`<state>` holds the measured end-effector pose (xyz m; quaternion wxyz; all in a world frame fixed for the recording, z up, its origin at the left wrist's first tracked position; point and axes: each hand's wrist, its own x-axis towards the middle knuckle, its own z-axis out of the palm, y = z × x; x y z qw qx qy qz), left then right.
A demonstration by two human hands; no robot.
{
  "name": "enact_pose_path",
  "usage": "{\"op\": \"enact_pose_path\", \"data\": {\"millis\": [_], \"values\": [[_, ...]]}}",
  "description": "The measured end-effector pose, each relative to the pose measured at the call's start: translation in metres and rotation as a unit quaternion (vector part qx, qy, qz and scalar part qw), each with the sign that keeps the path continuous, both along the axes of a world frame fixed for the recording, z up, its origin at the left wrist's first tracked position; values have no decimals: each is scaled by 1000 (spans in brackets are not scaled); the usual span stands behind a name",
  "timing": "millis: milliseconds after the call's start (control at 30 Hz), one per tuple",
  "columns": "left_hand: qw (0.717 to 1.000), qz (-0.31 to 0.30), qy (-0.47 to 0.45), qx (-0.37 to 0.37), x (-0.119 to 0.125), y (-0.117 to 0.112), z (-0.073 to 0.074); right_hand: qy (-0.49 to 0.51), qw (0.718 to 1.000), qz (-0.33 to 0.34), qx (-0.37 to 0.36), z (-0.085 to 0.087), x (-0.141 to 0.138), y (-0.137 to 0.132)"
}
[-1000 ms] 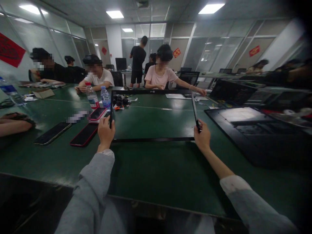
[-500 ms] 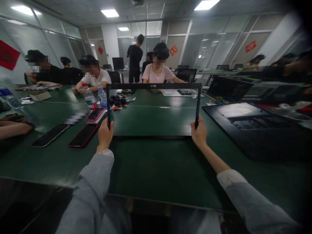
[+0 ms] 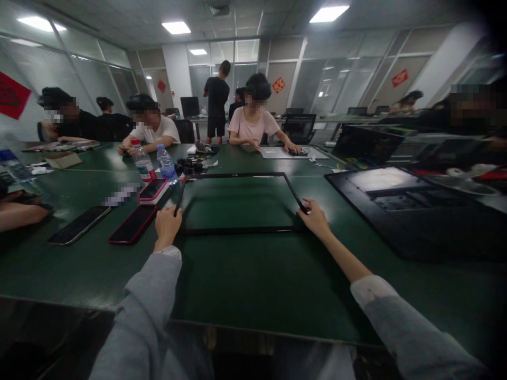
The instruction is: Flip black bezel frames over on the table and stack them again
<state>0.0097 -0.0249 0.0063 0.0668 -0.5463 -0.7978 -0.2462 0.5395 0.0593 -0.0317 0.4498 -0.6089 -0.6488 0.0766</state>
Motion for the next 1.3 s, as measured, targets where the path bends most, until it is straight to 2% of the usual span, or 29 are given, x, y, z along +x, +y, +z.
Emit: {"op": "enact_pose_path", "data": {"millis": [300, 567, 867, 1067, 1300], "values": [[1000, 14, -15, -9, -6, 4, -8, 62, 995, 53, -53, -8, 7, 9], [999, 20, -6, -25, -9, 8, -13, 14, 995, 86, -50, -19, 7, 13], [998, 15, 15, -55, -1, -1, -3, -114, 992, 42, -42, -18, 4, 13], [996, 24, 26, -78, 2, -5, 5, -203, 979, -30, -10, -19, 4, 14], [996, 19, 45, -76, 4, -6, 7, -227, 973, -14, -26, -16, 4, 14]]}}
